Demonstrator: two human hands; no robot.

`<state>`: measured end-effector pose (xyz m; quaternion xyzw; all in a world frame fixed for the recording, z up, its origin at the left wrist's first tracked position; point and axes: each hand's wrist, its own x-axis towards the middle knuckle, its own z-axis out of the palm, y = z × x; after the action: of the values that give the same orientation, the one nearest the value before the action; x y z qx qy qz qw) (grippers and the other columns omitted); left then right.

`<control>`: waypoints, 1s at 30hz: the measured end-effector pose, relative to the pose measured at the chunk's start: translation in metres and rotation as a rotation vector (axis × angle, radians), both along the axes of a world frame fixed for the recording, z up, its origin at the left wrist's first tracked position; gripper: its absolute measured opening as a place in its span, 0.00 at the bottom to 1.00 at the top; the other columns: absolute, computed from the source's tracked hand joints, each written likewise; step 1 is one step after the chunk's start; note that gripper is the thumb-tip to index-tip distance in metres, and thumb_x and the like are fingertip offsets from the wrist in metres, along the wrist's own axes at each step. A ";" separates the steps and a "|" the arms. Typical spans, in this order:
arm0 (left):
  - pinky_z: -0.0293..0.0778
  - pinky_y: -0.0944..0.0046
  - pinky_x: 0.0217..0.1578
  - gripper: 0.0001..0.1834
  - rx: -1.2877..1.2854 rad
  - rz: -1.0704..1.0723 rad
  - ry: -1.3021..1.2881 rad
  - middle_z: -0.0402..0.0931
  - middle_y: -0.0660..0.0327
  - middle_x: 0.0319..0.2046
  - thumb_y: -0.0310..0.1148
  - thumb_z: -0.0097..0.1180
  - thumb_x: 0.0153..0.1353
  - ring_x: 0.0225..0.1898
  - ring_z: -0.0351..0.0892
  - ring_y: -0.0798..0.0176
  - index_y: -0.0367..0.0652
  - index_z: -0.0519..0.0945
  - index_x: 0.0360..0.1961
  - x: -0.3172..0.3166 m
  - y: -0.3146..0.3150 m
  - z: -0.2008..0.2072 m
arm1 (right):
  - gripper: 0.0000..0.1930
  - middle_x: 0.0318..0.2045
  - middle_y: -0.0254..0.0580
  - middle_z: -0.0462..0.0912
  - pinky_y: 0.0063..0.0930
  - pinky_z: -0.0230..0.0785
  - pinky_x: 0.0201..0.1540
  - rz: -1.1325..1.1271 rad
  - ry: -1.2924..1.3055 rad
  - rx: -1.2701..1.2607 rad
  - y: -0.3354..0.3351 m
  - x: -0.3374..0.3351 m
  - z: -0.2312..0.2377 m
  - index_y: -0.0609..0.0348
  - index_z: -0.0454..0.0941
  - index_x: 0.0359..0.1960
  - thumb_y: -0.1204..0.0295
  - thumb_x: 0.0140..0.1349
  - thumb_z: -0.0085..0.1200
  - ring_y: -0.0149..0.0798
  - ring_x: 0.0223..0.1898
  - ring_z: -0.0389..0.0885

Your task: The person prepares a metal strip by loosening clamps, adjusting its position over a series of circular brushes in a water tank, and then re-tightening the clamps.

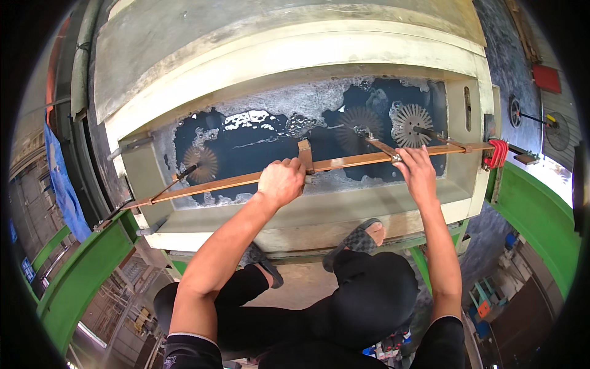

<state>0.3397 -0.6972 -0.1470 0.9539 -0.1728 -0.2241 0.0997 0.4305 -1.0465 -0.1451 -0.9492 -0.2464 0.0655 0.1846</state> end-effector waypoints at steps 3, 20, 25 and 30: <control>0.78 0.59 0.36 0.16 0.019 -0.035 0.037 0.74 0.63 0.32 0.40 0.68 0.47 0.38 0.80 0.60 0.45 0.78 0.34 0.005 -0.004 0.003 | 0.20 0.44 0.39 0.83 0.50 0.64 0.65 -0.003 0.002 -0.021 -0.003 0.000 0.002 0.52 0.81 0.50 0.69 0.54 0.65 0.45 0.48 0.79; 0.81 0.50 0.41 0.31 0.102 0.072 0.404 0.83 0.50 0.42 0.38 0.62 0.53 0.39 0.85 0.47 0.43 0.73 0.60 -0.015 0.126 0.098 | 0.23 0.50 0.46 0.81 0.49 0.60 0.68 0.079 0.149 0.011 0.011 0.007 0.017 0.54 0.77 0.55 0.68 0.57 0.65 0.50 0.55 0.77; 0.80 0.49 0.40 0.36 0.304 0.500 0.224 0.82 0.51 0.45 0.33 0.65 0.50 0.37 0.84 0.45 0.44 0.71 0.63 -0.107 0.266 0.107 | 0.30 0.65 0.52 0.67 0.53 0.47 0.73 0.105 0.029 -0.108 0.032 -0.015 0.035 0.56 0.69 0.64 0.66 0.60 0.62 0.55 0.68 0.63; 0.80 0.51 0.44 0.33 0.346 0.645 0.141 0.73 0.57 0.60 0.33 0.65 0.54 0.45 0.82 0.47 0.44 0.72 0.63 -0.193 0.361 0.087 | 0.29 0.66 0.50 0.66 0.54 0.45 0.74 0.281 -0.006 -0.218 0.074 -0.028 0.053 0.57 0.69 0.64 0.67 0.59 0.61 0.53 0.69 0.60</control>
<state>0.1469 -0.3357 -0.0600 0.9443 0.1845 -0.2721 0.0143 0.4028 -0.9725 -0.0918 -0.9199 -0.3687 0.1144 0.0689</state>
